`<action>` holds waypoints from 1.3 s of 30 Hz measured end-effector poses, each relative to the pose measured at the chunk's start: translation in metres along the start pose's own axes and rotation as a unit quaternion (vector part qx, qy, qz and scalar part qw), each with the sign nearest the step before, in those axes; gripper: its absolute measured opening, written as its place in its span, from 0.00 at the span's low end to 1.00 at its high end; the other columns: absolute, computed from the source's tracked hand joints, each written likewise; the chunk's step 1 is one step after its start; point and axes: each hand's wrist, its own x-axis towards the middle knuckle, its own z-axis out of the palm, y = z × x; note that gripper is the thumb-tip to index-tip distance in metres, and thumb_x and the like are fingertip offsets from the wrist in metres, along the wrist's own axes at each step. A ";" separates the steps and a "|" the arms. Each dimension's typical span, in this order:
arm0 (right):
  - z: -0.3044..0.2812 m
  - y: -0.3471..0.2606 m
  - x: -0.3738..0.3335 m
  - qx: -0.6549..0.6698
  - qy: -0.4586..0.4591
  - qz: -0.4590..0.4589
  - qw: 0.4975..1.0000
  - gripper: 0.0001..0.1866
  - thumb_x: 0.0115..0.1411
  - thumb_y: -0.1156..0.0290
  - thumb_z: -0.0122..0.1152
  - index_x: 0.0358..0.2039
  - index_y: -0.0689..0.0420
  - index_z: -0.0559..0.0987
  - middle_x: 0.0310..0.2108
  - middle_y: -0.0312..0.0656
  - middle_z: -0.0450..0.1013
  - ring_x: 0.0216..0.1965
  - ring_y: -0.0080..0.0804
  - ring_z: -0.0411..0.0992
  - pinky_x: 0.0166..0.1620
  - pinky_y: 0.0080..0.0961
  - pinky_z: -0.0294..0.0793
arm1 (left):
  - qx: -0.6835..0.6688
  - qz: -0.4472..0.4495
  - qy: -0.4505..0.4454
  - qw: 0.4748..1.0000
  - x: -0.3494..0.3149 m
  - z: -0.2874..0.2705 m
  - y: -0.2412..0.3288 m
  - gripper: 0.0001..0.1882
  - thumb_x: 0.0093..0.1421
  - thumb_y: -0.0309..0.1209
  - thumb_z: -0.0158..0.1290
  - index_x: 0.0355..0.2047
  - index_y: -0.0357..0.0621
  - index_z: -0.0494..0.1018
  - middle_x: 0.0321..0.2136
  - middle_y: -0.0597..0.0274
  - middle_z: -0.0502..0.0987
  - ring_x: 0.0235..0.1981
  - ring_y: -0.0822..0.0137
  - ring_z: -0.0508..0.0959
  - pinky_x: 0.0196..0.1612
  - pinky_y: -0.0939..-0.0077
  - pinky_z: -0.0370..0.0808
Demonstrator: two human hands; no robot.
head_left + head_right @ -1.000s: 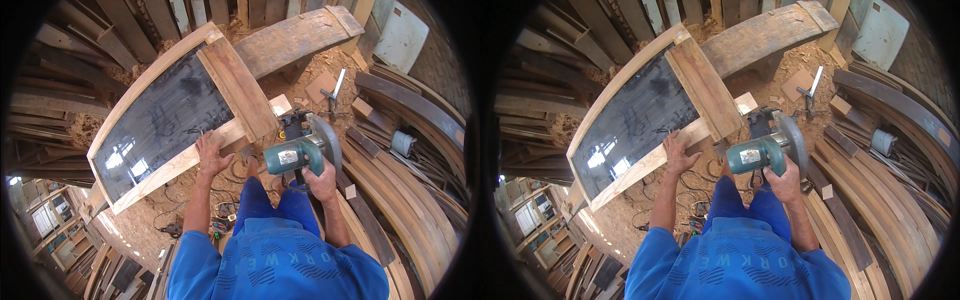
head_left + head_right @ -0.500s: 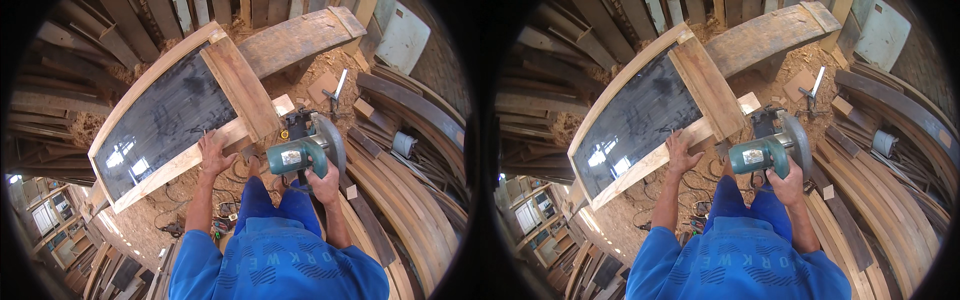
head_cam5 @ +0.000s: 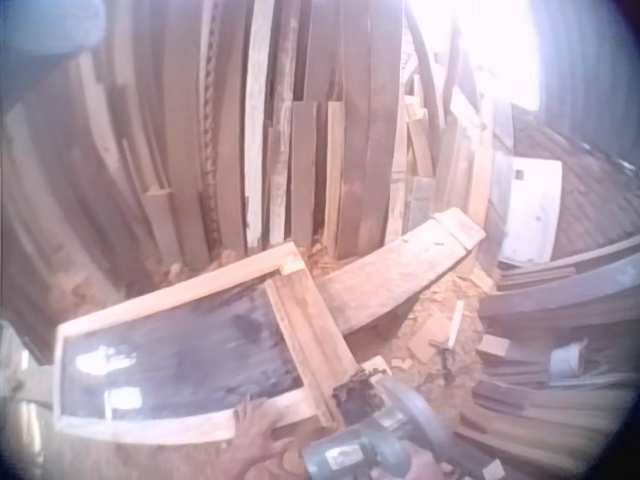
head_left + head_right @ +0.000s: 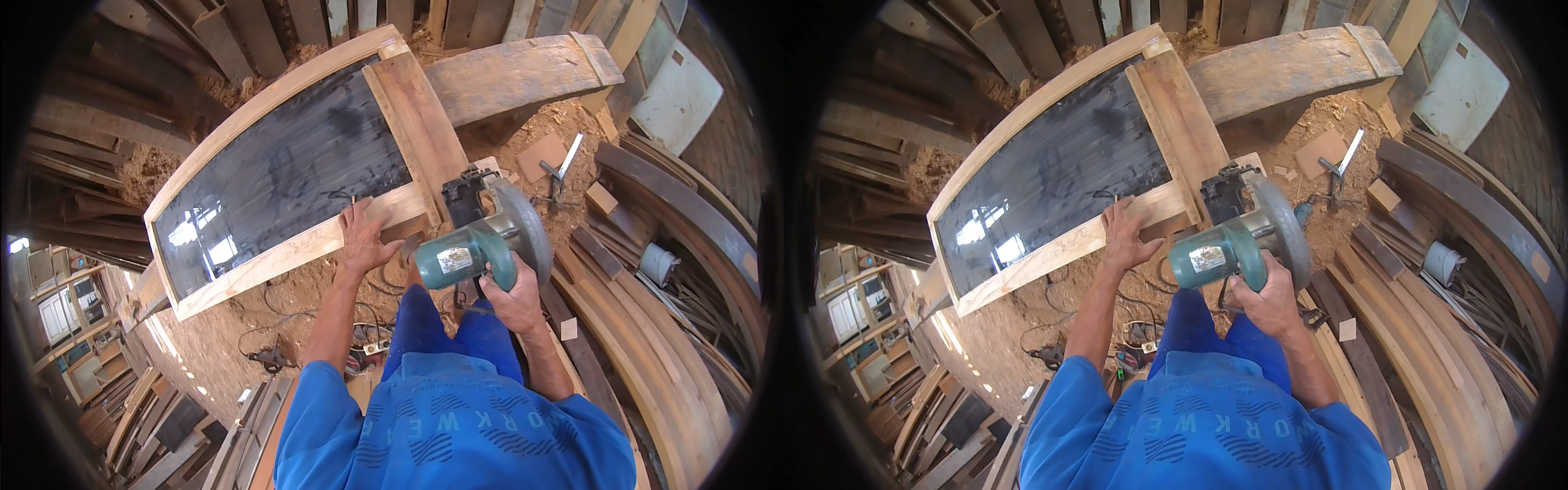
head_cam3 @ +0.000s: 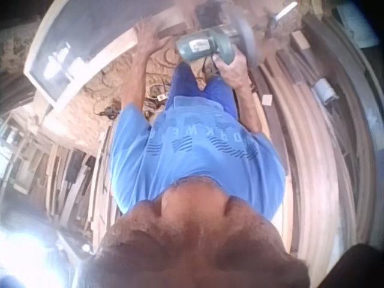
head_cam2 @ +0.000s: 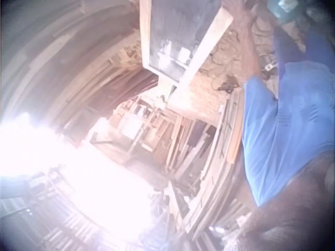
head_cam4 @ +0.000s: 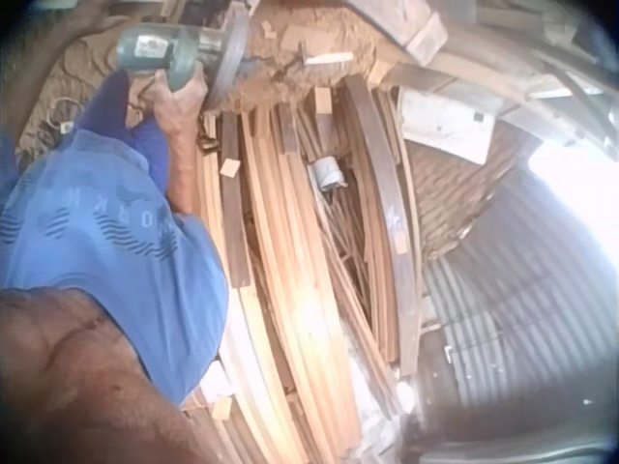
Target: The person measures and marks a wooden plank with a square and pencil, then cuts it using a circular saw to fit onto a larger wooden frame with a glass panel.
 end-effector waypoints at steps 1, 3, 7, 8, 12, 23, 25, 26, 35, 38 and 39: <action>0.003 0.002 0.002 -0.007 -0.003 -0.009 1.000 0.12 0.59 0.75 0.65 0.42 0.65 0.75 0.29 0.39 0.74 0.28 0.25 0.78 0.34 0.26 0.79 | -0.001 0.001 -0.001 1.000 0.000 0.000 0.000 0.35 0.36 0.42 0.76 0.49 0.56 0.81 0.60 0.45 0.65 0.60 0.41 0.62 0.64 0.47 0.59; 0.007 0.003 0.004 -0.015 -0.009 -0.018 1.000 0.12 0.59 0.75 0.64 0.42 0.65 0.75 0.28 0.39 0.74 0.27 0.26 0.79 0.33 0.26 0.80 | -0.001 -0.001 0.000 1.000 0.000 0.001 -0.001 0.35 0.36 0.42 0.76 0.48 0.55 0.81 0.60 0.45 0.65 0.59 0.42 0.62 0.64 0.48 0.59; 0.011 0.003 0.007 -0.025 -0.015 -0.020 0.999 0.12 0.59 0.75 0.65 0.42 0.65 0.75 0.27 0.38 0.74 0.27 0.24 0.77 0.33 0.26 0.79 | -0.002 0.005 0.001 1.000 0.001 0.001 -0.003 0.35 0.36 0.44 0.75 0.49 0.57 0.81 0.60 0.45 0.65 0.59 0.42 0.62 0.64 0.47 0.58; 0.011 0.004 0.007 -0.010 -0.017 -0.011 1.000 0.13 0.59 0.75 0.65 0.42 0.65 0.75 0.27 0.37 0.74 0.27 0.22 0.76 0.32 0.26 0.79 | -0.003 0.005 -0.004 1.000 0.000 0.002 -0.002 0.36 0.36 0.45 0.75 0.50 0.58 0.81 0.59 0.44 0.66 0.59 0.42 0.63 0.64 0.46 0.56; 0.017 0.014 0.012 -0.037 -0.011 -0.048 0.998 0.13 0.59 0.75 0.66 0.42 0.64 0.75 0.27 0.36 0.73 0.27 0.19 0.73 0.33 0.25 0.77 | 0.004 -0.010 -0.010 1.000 0.000 0.002 -0.001 0.36 0.36 0.46 0.75 0.49 0.58 0.81 0.60 0.44 0.66 0.59 0.43 0.63 0.63 0.46 0.57; 0.027 0.010 0.033 -0.038 -0.025 -0.037 0.998 0.11 0.57 0.76 0.65 0.41 0.63 0.77 0.28 0.35 0.73 0.30 0.20 0.69 0.37 0.25 0.74 | -0.002 0.002 0.003 1.000 0.001 0.007 -0.005 0.34 0.38 0.44 0.72 0.50 0.58 0.81 0.60 0.43 0.67 0.60 0.41 0.63 0.64 0.45 0.57; 0.029 0.002 0.036 -0.025 -0.030 -0.018 0.999 0.12 0.57 0.76 0.65 0.41 0.63 0.77 0.28 0.35 0.73 0.31 0.20 0.69 0.38 0.25 0.74 | 0.000 0.002 0.003 1.000 0.001 0.007 -0.006 0.34 0.38 0.44 0.72 0.50 0.59 0.80 0.60 0.43 0.67 0.60 0.41 0.63 0.64 0.44 0.57; 0.030 -0.001 0.037 -0.013 -0.034 0.001 0.999 0.12 0.57 0.76 0.64 0.41 0.63 0.78 0.28 0.35 0.73 0.32 0.21 0.69 0.39 0.26 0.74 | 0.001 0.004 0.004 1.000 0.001 0.007 -0.006 0.34 0.38 0.44 0.72 0.51 0.59 0.80 0.60 0.43 0.67 0.60 0.41 0.63 0.63 0.44 0.57; 0.032 0.001 0.048 -0.038 -0.030 -0.055 0.997 0.12 0.57 0.77 0.64 0.42 0.63 0.78 0.29 0.36 0.74 0.32 0.22 0.71 0.38 0.26 0.74 | -0.005 0.004 0.001 1.000 0.001 0.009 -0.008 0.35 0.37 0.41 0.73 0.50 0.60 0.79 0.59 0.43 0.66 0.59 0.40 0.63 0.63 0.43 0.58; 0.032 -0.002 0.051 -0.024 -0.035 -0.045 0.998 0.12 0.57 0.76 0.64 0.41 0.63 0.78 0.28 0.36 0.74 0.30 0.22 0.70 0.36 0.26 0.74 | -0.003 0.010 0.002 1.000 0.000 0.010 -0.010 0.36 0.35 0.40 0.73 0.51 0.60 0.79 0.59 0.42 0.66 0.59 0.40 0.63 0.62 0.43 0.58; 0.033 -0.001 0.052 -0.024 -0.036 -0.045 0.998 0.12 0.57 0.76 0.64 0.41 0.63 0.78 0.28 0.36 0.74 0.30 0.22 0.70 0.36 0.26 0.74 | -0.002 0.010 0.002 1.000 0.000 0.010 -0.010 0.36 0.35 0.40 0.73 0.51 0.60 0.79 0.59 0.42 0.66 0.59 0.40 0.63 0.62 0.43 0.58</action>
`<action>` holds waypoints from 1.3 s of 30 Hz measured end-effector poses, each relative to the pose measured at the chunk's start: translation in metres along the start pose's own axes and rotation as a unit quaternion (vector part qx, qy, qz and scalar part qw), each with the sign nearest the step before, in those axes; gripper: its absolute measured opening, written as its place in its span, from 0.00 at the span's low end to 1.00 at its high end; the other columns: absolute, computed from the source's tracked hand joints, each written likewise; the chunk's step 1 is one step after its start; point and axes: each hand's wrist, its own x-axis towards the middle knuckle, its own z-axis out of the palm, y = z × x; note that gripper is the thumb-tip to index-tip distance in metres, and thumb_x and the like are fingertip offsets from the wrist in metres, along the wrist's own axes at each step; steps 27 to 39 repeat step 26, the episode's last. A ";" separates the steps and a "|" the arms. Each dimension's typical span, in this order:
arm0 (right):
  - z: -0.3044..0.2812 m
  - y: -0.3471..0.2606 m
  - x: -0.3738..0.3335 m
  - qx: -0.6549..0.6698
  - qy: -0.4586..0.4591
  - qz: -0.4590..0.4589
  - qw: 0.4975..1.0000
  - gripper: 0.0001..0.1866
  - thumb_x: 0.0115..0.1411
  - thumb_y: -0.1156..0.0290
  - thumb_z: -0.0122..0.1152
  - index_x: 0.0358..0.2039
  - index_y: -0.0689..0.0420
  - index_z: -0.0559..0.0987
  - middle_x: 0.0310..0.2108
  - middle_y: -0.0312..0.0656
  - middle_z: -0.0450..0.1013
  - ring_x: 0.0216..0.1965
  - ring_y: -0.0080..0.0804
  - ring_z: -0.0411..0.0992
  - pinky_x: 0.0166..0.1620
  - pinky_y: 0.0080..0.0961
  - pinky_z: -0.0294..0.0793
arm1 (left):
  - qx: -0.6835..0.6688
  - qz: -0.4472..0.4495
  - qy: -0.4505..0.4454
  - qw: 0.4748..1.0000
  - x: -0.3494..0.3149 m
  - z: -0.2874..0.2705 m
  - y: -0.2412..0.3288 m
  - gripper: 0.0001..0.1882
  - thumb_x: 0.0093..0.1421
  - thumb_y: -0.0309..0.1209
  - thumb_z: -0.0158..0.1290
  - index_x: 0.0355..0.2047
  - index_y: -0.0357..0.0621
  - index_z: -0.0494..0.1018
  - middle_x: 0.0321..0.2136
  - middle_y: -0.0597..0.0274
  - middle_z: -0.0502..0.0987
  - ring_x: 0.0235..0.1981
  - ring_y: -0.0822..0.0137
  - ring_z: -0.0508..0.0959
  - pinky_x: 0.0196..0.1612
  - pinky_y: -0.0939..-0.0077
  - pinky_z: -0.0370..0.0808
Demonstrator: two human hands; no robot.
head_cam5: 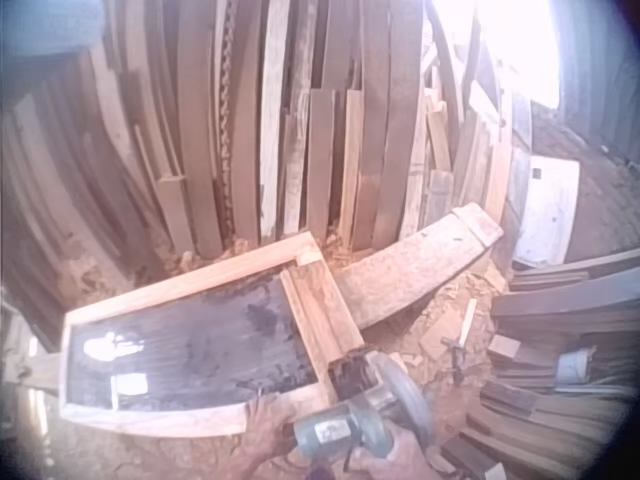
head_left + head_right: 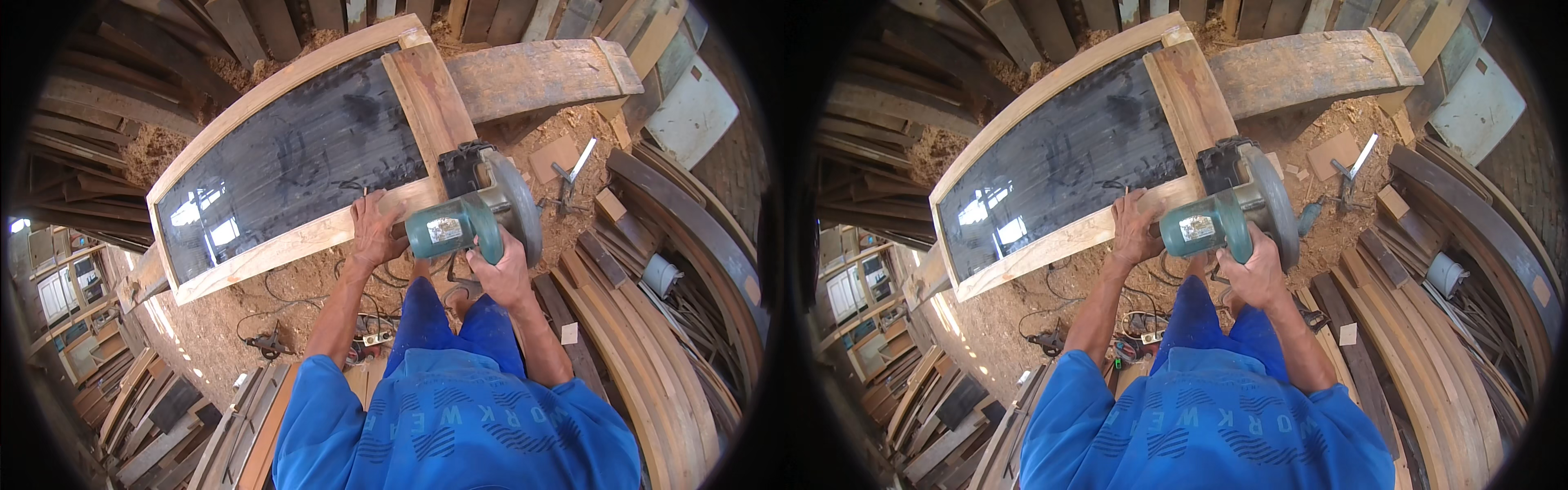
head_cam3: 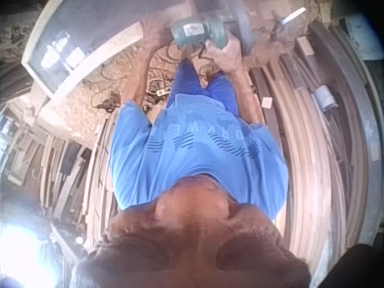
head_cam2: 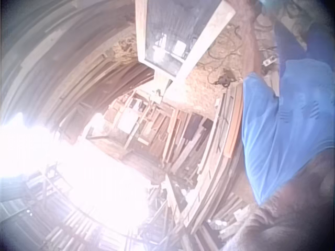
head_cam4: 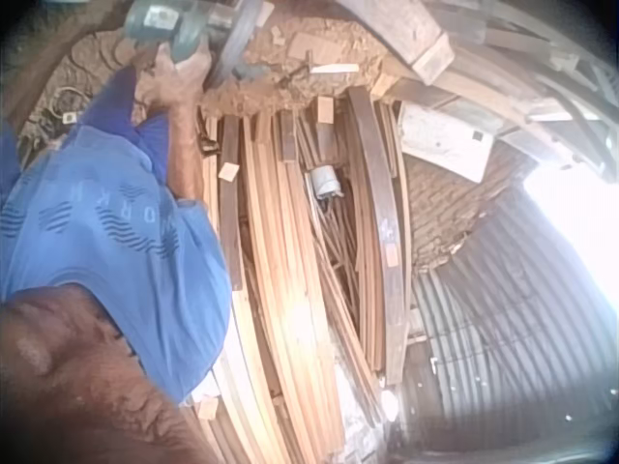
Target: The person measures and marks a wooden plank with a square and pencil, then cuts it using a circular saw to fit onto a larger wooden frame with a glass panel.
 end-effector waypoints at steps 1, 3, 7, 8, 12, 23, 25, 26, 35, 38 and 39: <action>0.001 0.003 0.001 -0.009 0.004 -0.014 1.000 0.12 0.56 0.76 0.64 0.41 0.63 0.77 0.27 0.36 0.74 0.29 0.22 0.70 0.35 0.26 0.74 | 0.000 0.002 0.001 1.000 0.000 0.000 0.000 0.37 0.35 0.40 0.74 0.51 0.60 0.79 0.59 0.42 0.66 0.59 0.40 0.63 0.62 0.43 0.58; 0.001 0.004 0.003 -0.018 0.009 -0.029 0.999 0.12 0.56 0.76 0.64 0.41 0.63 0.77 0.27 0.36 0.74 0.29 0.22 0.70 0.34 0.26 0.74 | 0.001 0.005 0.002 1.000 0.001 0.000 0.000 0.37 0.34 0.39 0.74 0.51 0.60 0.79 0.59 0.42 0.66 0.59 0.40 0.63 0.62 0.42 0.58; 0.002 0.000 0.008 -0.017 0.012 -0.035 0.999 0.13 0.56 0.76 0.64 0.43 0.63 0.77 0.27 0.36 0.73 0.29 0.21 0.70 0.35 0.26 0.74 | -0.002 0.010 0.003 1.000 0.001 -0.001 0.000 0.38 0.34 0.39 0.74 0.52 0.60 0.79 0.59 0.42 0.66 0.58 0.40 0.64 0.61 0.43 0.59; 0.002 -0.001 0.009 -0.009 0.006 -0.028 1.000 0.14 0.56 0.76 0.63 0.44 0.64 0.78 0.27 0.36 0.73 0.29 0.21 0.70 0.35 0.26 0.74 | -0.003 0.012 0.006 1.000 0.001 -0.001 0.000 0.39 0.34 0.39 0.74 0.52 0.60 0.79 0.58 0.42 0.67 0.58 0.41 0.64 0.61 0.43 0.59; 0.002 -0.005 0.014 -0.016 0.005 -0.043 0.999 0.15 0.56 0.77 0.63 0.45 0.64 0.78 0.27 0.37 0.74 0.29 0.21 0.71 0.35 0.26 0.74 | -0.006 0.019 0.013 1.000 0.001 0.000 -0.001 0.39 0.34 0.40 0.74 0.53 0.60 0.79 0.58 0.42 0.67 0.58 0.41 0.64 0.60 0.44 0.59; 0.004 -0.006 0.025 -0.018 0.005 -0.054 0.998 0.15 0.56 0.77 0.62 0.45 0.64 0.77 0.27 0.38 0.75 0.29 0.22 0.71 0.35 0.27 0.74 | 0.006 0.018 0.002 1.000 0.004 -0.006 0.005 0.40 0.37 0.41 0.72 0.56 0.61 0.78 0.58 0.41 0.67 0.58 0.41 0.64 0.60 0.45 0.59; 0.003 -0.008 0.027 -0.020 0.004 -0.058 0.998 0.16 0.57 0.76 0.62 0.46 0.64 0.78 0.27 0.38 0.75 0.29 0.22 0.71 0.36 0.26 0.74 | 0.004 0.013 -0.008 1.000 0.005 -0.007 0.007 0.40 0.37 0.41 0.72 0.56 0.61 0.78 0.58 0.41 0.66 0.58 0.41 0.64 0.60 0.45 0.59; 0.004 -0.008 0.028 -0.021 0.002 -0.063 0.998 0.16 0.57 0.76 0.62 0.47 0.63 0.78 0.27 0.38 0.75 0.30 0.22 0.71 0.36 0.26 0.74 | 0.004 0.007 -0.018 1.000 0.005 -0.007 0.006 0.40 0.38 0.41 0.72 0.57 0.61 0.78 0.59 0.41 0.66 0.59 0.41 0.63 0.60 0.45 0.58; 0.004 -0.008 0.028 -0.021 0.002 -0.063 0.998 0.16 0.57 0.76 0.62 0.47 0.63 0.78 0.27 0.38 0.75 0.30 0.22 0.71 0.36 0.26 0.74 | 0.004 0.007 -0.018 1.000 0.005 -0.007 0.006 0.40 0.38 0.41 0.72 0.57 0.61 0.78 0.59 0.41 0.66 0.59 0.41 0.63 0.60 0.45 0.58; 0.004 -0.008 0.028 -0.021 0.002 -0.063 0.998 0.16 0.57 0.76 0.62 0.47 0.63 0.78 0.27 0.38 0.75 0.30 0.22 0.71 0.36 0.26 0.74 | 0.004 0.007 -0.018 1.000 0.005 -0.007 0.006 0.40 0.38 0.41 0.72 0.57 0.61 0.78 0.59 0.41 0.66 0.59 0.41 0.63 0.60 0.45 0.58; 0.004 -0.008 0.028 -0.021 0.002 -0.063 0.998 0.16 0.57 0.76 0.62 0.47 0.63 0.78 0.27 0.38 0.75 0.30 0.22 0.71 0.36 0.26 0.74 | 0.004 0.007 -0.018 1.000 0.005 -0.007 0.006 0.40 0.38 0.41 0.72 0.57 0.61 0.78 0.59 0.41 0.66 0.59 0.41 0.63 0.60 0.45 0.58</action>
